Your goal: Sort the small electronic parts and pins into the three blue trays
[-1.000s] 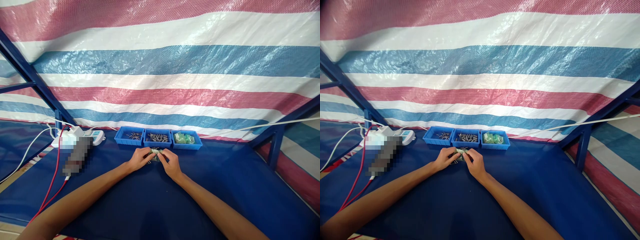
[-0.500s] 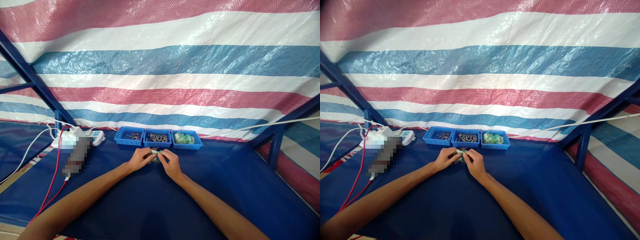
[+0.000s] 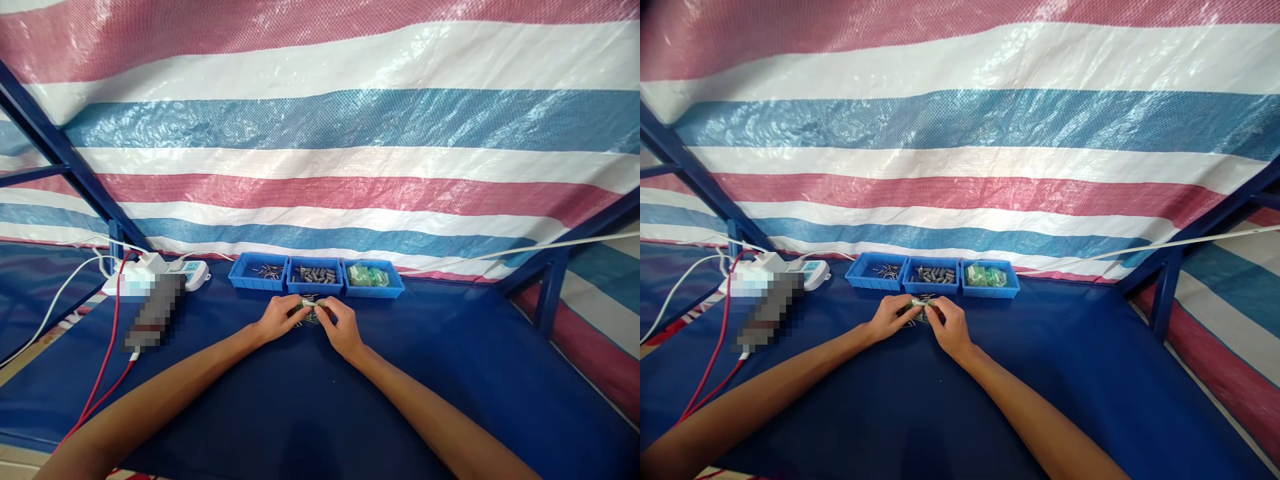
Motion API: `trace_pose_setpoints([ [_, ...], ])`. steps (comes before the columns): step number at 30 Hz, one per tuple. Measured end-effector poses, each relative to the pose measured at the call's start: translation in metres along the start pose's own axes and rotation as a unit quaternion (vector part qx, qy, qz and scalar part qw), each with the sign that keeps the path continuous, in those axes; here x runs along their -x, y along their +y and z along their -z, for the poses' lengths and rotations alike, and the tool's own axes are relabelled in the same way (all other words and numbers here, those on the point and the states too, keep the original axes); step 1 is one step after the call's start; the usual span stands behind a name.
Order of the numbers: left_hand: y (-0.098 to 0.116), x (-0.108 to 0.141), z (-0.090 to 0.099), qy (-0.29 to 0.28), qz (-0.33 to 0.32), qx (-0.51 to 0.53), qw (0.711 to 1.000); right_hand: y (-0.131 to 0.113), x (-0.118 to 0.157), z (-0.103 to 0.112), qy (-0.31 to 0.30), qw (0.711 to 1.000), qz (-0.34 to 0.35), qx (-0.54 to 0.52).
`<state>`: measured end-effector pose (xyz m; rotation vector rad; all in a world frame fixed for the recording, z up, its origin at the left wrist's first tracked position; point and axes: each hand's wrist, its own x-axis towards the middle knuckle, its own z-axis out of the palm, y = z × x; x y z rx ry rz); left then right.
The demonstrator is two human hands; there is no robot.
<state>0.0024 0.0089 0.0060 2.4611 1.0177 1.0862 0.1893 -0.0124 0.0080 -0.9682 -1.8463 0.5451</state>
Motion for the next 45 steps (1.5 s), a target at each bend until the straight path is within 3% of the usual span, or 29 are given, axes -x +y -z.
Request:
trace_pose_setpoints([
  [22,-0.007,0.002,-0.002,0.008,-0.027,0.027,0.999,0.000,0.001,-0.001,-0.010,1.000,-0.003,-0.029],
  [28,-0.004,0.002,0.001,-0.020,0.017,0.036,0.999,0.000,0.000,-0.001,0.002,0.999,-0.018,-0.030],
  [33,-0.002,0.004,0.001,0.003,0.071,0.070,0.995,-0.005,-0.009,0.007,0.060,0.996,-0.063,-0.029],
  [37,-0.003,0.004,-0.002,0.018,0.084,0.099,0.991,-0.001,-0.030,0.032,0.129,0.987,-0.080,0.045],
  [40,-0.003,0.004,-0.002,0.022,0.078,0.104,0.991,0.014,-0.047,0.059,0.169,0.969,-0.107,0.144],
  [43,-0.002,0.004,-0.002,0.019,0.074,0.106,0.991,0.036,-0.057,0.079,0.117,0.941,-0.178,0.264],
  [45,-0.002,0.004,-0.001,0.019,0.073,0.108,0.991,0.048,-0.058,0.085,0.072,0.915,-0.187,0.349],
])
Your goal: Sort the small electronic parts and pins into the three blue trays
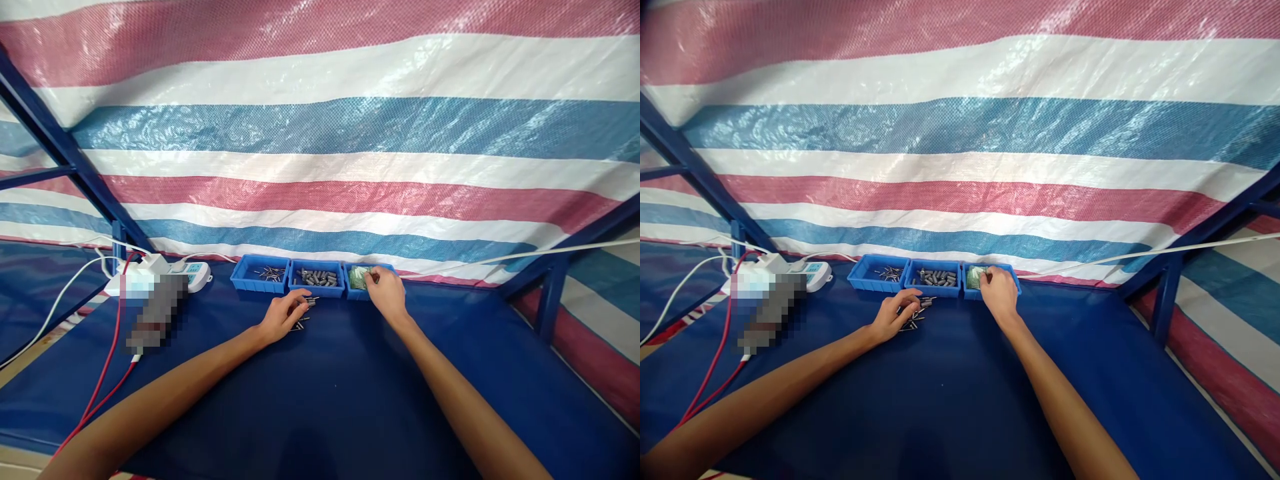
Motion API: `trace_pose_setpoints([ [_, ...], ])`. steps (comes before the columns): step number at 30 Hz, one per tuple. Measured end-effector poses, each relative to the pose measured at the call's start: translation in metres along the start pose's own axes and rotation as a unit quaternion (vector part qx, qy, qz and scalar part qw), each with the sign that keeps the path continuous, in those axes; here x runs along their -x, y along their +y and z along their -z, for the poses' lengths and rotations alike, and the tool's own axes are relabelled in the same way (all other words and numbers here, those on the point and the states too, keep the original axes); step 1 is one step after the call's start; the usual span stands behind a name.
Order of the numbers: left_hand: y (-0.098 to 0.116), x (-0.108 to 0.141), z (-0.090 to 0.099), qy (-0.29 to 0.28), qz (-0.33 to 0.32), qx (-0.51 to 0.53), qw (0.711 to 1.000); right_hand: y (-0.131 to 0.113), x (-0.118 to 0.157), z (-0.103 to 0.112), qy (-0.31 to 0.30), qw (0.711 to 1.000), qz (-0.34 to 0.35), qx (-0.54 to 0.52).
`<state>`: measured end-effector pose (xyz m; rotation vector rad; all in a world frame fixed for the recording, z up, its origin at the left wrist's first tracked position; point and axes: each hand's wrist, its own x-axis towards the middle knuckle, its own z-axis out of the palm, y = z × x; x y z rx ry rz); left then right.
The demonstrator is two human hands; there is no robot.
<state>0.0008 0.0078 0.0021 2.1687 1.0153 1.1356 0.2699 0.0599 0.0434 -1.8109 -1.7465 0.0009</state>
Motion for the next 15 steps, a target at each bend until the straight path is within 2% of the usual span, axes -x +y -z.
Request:
trace_pose_setpoints([
  [3,0.0007,-0.0002,0.0003,0.003,-0.003,0.003,1.000,0.0088,-0.0007,-0.0044,0.019,0.995,0.025,0.093],
  [5,0.0010,-0.0001,0.0005,0.004,-0.003,0.007,1.000,0.0098,0.0011,-0.0052,0.053,0.991,0.046,0.115],
  [7,0.0011,0.0002,0.0006,0.006,-0.002,0.012,1.000,0.0088,0.0028,-0.0052,0.068,0.986,0.097,0.115],
  [10,0.0005,0.0006,0.0005,0.010,0.001,0.019,1.000,0.0070,0.0034,-0.0055,0.019,0.979,0.177,0.099],
  [15,-0.0004,0.0003,0.0002,0.010,0.006,0.022,1.000,0.0043,0.0018,-0.0045,-0.060,0.979,0.169,0.102],
])
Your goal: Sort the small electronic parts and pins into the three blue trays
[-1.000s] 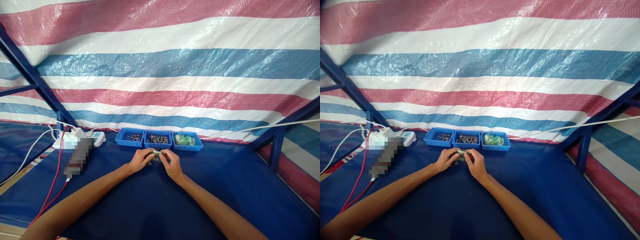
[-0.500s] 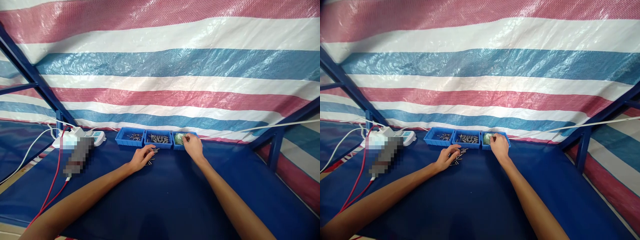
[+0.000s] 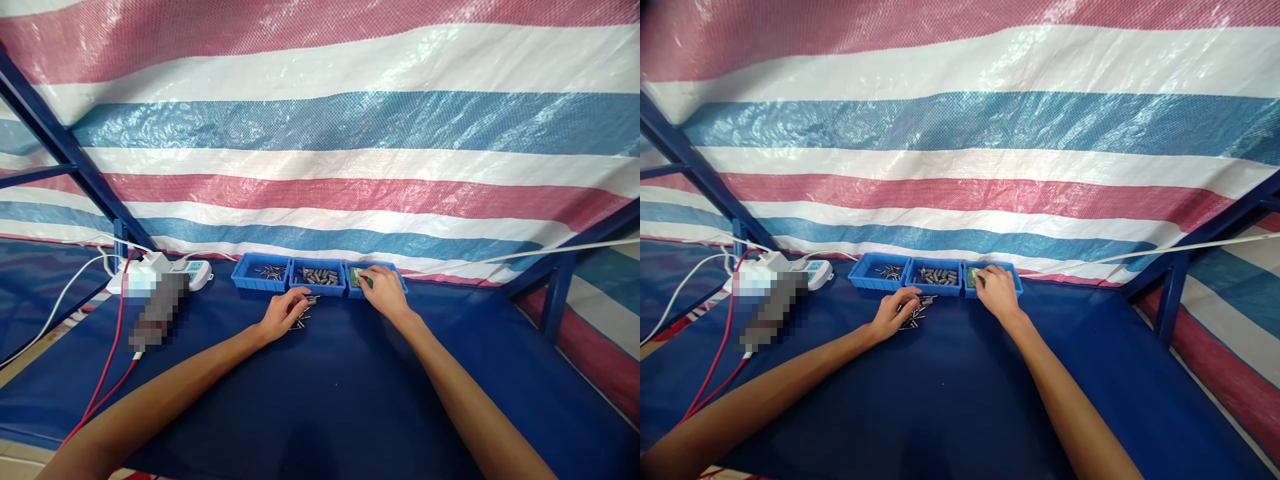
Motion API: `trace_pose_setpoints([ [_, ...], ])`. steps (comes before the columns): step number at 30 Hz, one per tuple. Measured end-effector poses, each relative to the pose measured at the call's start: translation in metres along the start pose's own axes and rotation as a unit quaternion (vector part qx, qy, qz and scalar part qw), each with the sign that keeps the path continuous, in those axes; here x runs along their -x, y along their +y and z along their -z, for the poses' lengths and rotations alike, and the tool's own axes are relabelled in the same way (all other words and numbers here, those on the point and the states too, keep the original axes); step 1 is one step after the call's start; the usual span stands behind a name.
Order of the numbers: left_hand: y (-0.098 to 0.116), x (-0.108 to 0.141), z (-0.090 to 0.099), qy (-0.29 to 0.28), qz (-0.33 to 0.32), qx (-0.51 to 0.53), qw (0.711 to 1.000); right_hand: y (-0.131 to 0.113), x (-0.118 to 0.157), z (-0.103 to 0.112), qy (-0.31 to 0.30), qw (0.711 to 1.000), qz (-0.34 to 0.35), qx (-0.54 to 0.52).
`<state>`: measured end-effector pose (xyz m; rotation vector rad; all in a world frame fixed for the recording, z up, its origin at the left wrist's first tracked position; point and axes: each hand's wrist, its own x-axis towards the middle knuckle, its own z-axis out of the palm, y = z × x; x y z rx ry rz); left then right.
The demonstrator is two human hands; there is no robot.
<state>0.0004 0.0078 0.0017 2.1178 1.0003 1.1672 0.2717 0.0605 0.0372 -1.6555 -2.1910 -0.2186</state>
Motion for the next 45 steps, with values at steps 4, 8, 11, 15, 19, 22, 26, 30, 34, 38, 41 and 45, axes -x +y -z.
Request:
trace_pose_setpoints([
  [4,0.001,0.000,0.000,0.003,0.003,0.003,1.000,-0.002,0.000,0.006,-0.036,0.999,-0.004,0.031],
  [8,0.002,0.000,0.001,0.005,0.010,-0.003,1.000,-0.006,0.002,0.012,-0.057,0.998,0.007,0.041],
  [11,0.002,0.000,0.001,0.011,0.011,-0.003,1.000,-0.015,0.006,0.017,-0.031,0.999,0.009,0.043],
  [15,0.002,0.001,0.001,0.022,0.022,-0.002,1.000,-0.042,0.013,0.021,0.074,0.996,0.058,0.002],
  [19,0.003,0.002,0.000,0.046,0.025,-0.006,0.999,-0.072,0.026,0.013,0.025,0.969,0.218,-0.113],
  [22,0.002,0.002,0.000,0.061,0.022,-0.004,0.998,-0.085,0.035,-0.003,-0.020,0.966,0.233,-0.114],
  [26,0.001,0.001,0.000,0.068,0.018,-0.001,0.998,-0.085,0.040,-0.018,-0.056,0.966,0.235,-0.090],
  [30,0.001,0.001,0.000,0.073,0.020,-0.003,0.997,-0.082,0.039,-0.020,-0.056,0.966,0.242,-0.071],
  [34,0.001,0.001,0.000,0.072,0.022,-0.007,0.997,-0.083,0.040,-0.022,-0.044,0.979,0.191,-0.053],
  [38,0.001,0.001,0.000,0.070,0.025,-0.003,0.997,-0.086,0.041,-0.024,-0.045,0.989,0.126,-0.065],
  [41,0.002,0.000,0.000,0.078,0.021,-0.019,0.997,-0.091,0.042,-0.022,-0.032,0.982,0.063,-0.178],
  [45,0.006,-0.003,0.001,0.081,0.004,-0.072,0.994,-0.100,0.046,-0.018,0.019,0.926,-0.014,-0.377],
])
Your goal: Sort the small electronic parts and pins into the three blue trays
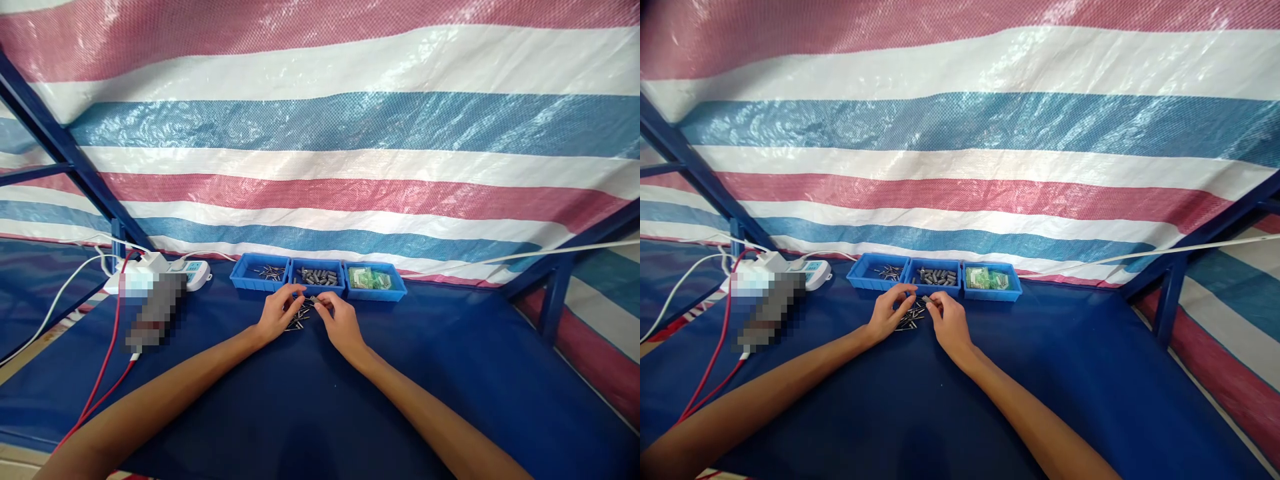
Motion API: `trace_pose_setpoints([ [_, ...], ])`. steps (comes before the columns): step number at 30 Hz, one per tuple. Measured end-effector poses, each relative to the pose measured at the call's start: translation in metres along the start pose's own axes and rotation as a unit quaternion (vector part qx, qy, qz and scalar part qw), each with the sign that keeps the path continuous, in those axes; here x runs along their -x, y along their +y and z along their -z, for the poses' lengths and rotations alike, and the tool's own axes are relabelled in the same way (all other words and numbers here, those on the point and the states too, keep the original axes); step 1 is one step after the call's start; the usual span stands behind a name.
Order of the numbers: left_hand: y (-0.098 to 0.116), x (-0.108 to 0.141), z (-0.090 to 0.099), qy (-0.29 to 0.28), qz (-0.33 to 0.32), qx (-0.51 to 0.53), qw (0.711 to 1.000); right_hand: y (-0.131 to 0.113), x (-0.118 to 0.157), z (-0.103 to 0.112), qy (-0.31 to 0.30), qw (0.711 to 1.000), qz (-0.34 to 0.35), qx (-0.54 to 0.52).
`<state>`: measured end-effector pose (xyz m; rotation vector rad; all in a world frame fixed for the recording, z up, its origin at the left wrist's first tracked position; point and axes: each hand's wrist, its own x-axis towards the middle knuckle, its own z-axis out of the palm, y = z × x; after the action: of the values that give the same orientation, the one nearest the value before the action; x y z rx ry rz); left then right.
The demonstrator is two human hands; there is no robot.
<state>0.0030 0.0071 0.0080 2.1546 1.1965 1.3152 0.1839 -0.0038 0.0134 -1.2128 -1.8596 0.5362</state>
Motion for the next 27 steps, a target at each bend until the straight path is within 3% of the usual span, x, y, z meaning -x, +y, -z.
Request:
trace_pose_setpoints([
  [5,0.001,-0.003,0.000,-0.005,-0.053,-0.004,0.999,-0.002,0.009,-0.005,0.050,0.996,-0.018,-0.066],
  [10,-0.002,-0.001,-0.001,-0.011,-0.088,-0.015,0.996,0.003,0.012,-0.009,0.061,0.995,-0.018,-0.077],
  [27,-0.006,0.002,-0.003,-0.007,-0.110,-0.023,0.994,0.001,0.013,-0.006,0.054,0.995,0.013,-0.080],
])
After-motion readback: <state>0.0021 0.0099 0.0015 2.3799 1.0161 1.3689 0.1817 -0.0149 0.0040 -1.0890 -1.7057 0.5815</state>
